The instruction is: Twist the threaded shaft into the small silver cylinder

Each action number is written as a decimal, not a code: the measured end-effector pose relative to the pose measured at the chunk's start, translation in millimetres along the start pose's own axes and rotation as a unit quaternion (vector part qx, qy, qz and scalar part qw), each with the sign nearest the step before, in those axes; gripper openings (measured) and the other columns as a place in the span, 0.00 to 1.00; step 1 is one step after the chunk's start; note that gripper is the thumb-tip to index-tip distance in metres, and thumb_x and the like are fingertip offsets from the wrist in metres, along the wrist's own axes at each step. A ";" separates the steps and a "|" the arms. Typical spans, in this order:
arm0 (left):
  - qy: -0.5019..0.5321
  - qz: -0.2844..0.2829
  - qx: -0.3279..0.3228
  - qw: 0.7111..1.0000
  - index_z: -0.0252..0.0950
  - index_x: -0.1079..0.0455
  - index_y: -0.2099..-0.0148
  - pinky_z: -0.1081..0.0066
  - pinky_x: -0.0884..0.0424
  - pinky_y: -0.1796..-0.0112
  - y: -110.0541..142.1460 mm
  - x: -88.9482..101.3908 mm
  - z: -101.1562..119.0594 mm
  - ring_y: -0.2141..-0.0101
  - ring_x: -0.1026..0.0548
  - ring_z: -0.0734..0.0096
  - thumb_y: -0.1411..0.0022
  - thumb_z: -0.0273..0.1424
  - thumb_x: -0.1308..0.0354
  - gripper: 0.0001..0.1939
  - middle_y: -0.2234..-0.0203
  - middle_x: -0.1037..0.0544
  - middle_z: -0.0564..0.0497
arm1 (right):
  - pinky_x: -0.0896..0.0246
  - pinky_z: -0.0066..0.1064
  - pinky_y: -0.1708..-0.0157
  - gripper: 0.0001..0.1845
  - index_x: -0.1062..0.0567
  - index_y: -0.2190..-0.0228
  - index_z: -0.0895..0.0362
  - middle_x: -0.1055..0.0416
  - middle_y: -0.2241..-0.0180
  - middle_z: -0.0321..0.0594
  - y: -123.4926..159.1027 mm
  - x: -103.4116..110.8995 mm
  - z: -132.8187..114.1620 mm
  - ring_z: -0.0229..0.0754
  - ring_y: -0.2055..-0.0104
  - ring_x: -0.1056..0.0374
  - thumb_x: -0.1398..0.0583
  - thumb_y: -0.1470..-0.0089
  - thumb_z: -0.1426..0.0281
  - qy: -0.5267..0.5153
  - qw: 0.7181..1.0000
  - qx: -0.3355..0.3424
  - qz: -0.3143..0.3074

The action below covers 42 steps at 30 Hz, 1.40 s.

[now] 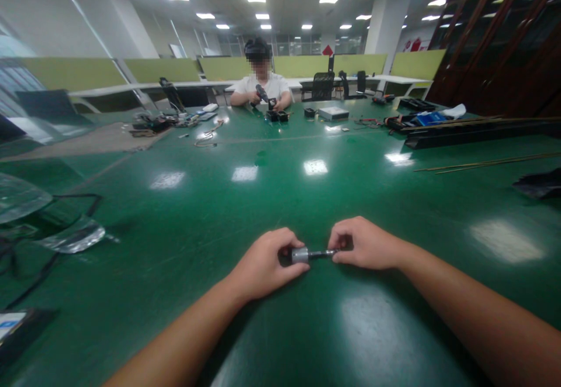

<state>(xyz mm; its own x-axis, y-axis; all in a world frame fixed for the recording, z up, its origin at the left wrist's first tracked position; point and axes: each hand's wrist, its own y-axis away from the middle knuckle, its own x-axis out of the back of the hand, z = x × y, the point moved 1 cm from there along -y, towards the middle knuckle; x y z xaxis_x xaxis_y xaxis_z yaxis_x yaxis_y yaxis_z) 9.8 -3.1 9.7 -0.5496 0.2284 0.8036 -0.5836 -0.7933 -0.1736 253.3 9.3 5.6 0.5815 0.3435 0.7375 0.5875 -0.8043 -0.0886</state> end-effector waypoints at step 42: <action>0.009 0.003 0.009 1.000 0.38 0.28 0.54 0.71 0.34 0.65 -1.1 -1.7 -1.2 0.67 0.27 0.68 0.47 0.33 0.33 0.18 0.67 0.24 0.52 | 0.42 0.29 0.64 0.05 0.19 0.67 0.55 0.24 0.70 0.36 -12.8 -32.8 -8.9 0.37 0.68 0.32 0.33 0.49 0.71 0.016 0.994 0.066 0.084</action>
<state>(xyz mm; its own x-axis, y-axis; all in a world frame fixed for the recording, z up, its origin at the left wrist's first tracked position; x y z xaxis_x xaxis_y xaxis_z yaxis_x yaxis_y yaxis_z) 10.7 -2.0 7.8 -0.5642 0.2328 0.7921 -0.5690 -0.8049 -0.1687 221.7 4.0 -11.5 0.6604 0.1926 0.7258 0.5537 -0.7778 -0.2974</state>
